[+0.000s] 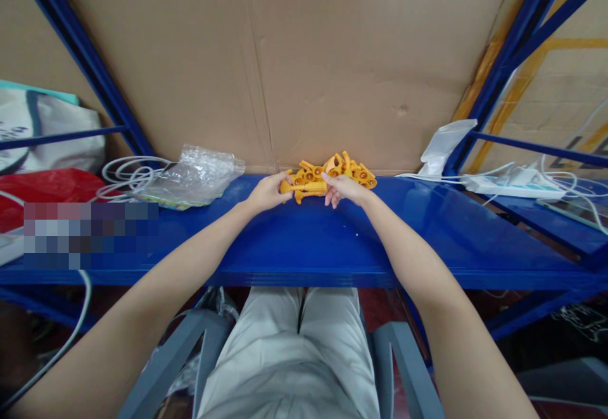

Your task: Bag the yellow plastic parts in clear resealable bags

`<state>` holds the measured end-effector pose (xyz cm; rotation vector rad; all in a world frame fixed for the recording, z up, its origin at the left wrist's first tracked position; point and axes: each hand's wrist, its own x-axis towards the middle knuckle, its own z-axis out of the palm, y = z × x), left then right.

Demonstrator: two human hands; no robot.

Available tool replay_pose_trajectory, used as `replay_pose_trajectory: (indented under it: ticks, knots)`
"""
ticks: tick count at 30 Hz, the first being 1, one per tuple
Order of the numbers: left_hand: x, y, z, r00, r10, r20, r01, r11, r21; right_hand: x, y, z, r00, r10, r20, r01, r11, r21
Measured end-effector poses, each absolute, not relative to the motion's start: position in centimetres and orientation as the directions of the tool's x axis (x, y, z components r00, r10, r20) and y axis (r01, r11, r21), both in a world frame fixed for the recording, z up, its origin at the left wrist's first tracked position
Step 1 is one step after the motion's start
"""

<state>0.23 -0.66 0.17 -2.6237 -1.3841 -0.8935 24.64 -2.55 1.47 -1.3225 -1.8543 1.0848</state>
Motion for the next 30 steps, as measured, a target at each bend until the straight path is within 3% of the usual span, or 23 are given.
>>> replay_pose_trajectory:
  ticks: [5, 12, 21, 30]
  knots:
    - [0.4, -0.5, 0.1, 0.425, 0.749, 0.508, 0.773, -0.592, 0.226, 24.5, -2.5, 1.5, -0.263, 0.965, -0.016, 0.527, 0.130, -0.840]
    - [0.4, -0.6, 0.3, 0.409, 0.771, 0.488, 0.791, -0.566, 0.231, 26.0, -2.5, 1.9, -0.346, 0.937, 0.058, 0.529, 0.246, -0.813]
    - [0.4, -0.4, 0.2, 0.392, 0.771, 0.502, 0.777, -0.570, 0.269, 26.0, -2.0, 1.8, -0.331, 0.933, 0.144, 0.527, 0.309, -0.792]
    - [0.5, -0.6, 0.1, 0.389, 0.758, 0.523, 0.774, -0.577, 0.260, 25.5, -2.0, 1.8, -0.268, 0.955, 0.130, 0.436, 0.241, -0.867]
